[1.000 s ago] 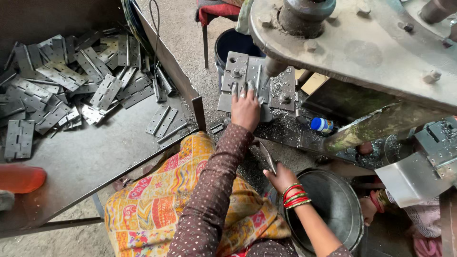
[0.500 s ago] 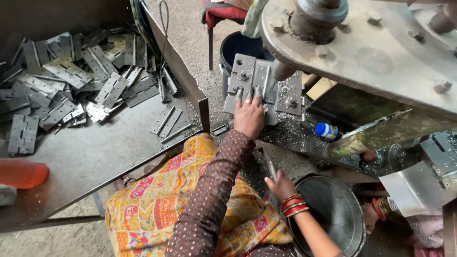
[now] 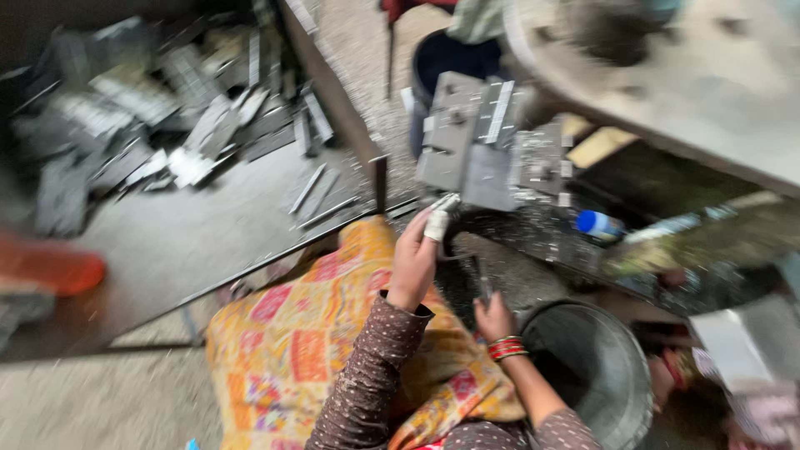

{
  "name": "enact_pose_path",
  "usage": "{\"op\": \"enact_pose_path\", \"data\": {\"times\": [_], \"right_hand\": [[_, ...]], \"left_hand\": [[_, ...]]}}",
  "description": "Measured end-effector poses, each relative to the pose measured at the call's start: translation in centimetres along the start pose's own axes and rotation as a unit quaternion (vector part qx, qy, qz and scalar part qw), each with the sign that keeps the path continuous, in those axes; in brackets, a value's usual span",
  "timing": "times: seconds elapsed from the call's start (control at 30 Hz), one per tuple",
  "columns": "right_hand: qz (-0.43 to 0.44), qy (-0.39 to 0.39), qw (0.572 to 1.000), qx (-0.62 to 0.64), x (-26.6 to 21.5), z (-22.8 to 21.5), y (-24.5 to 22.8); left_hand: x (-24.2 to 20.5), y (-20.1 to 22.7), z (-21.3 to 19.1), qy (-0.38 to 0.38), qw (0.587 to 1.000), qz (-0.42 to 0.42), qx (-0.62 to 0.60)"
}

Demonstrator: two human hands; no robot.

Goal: The person sits on the floor and repeatedly picks up metal hinge pieces from a tray, places them into a manual punching machine, and operates the lever to punch holes. The processed pieces are returned to the tray.

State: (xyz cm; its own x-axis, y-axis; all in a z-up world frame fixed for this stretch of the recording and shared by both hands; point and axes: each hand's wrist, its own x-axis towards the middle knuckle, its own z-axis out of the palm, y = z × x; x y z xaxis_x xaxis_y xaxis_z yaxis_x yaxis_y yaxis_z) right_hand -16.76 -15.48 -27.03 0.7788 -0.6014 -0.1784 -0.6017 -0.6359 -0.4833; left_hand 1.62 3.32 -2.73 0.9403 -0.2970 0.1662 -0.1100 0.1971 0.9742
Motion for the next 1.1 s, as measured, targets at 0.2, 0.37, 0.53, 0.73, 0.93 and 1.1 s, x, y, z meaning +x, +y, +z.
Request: {"op": "enact_pose_path", "data": {"times": [0.2,0.37,0.53,0.73,0.93,1.1], "right_hand": [[0.024,-0.083,0.996,-0.024,-0.4,-7.5,-2.7],[0.141,-0.154,0.978,-0.029,-1.5,-13.2,-6.4],[0.022,-0.033,0.998,-0.052,-1.5,-10.7,-6.8],[0.035,-0.025,0.998,-0.052,-1.9,-9.7,-5.2],[0.027,-0.01,0.998,-0.063,-1.8,-9.8,-5.5],[0.025,-0.008,0.998,-0.065,-2.3,-9.6,-6.0]], "left_hand": [[1.6,-2.1,-16.3,0.323,0.945,-0.02,-0.05],[1.6,-4.7,-23.9,0.366,0.872,-0.052,0.322],[5.3,-10.0,-23.0,0.179,0.804,-0.027,0.566],[9.9,-15.6,-25.1,0.139,0.703,0.06,0.695],[6.8,-15.1,-30.6,0.194,0.649,-0.005,0.736],[1.1,-12.0,-33.6,0.152,0.713,-0.211,0.651]]}}
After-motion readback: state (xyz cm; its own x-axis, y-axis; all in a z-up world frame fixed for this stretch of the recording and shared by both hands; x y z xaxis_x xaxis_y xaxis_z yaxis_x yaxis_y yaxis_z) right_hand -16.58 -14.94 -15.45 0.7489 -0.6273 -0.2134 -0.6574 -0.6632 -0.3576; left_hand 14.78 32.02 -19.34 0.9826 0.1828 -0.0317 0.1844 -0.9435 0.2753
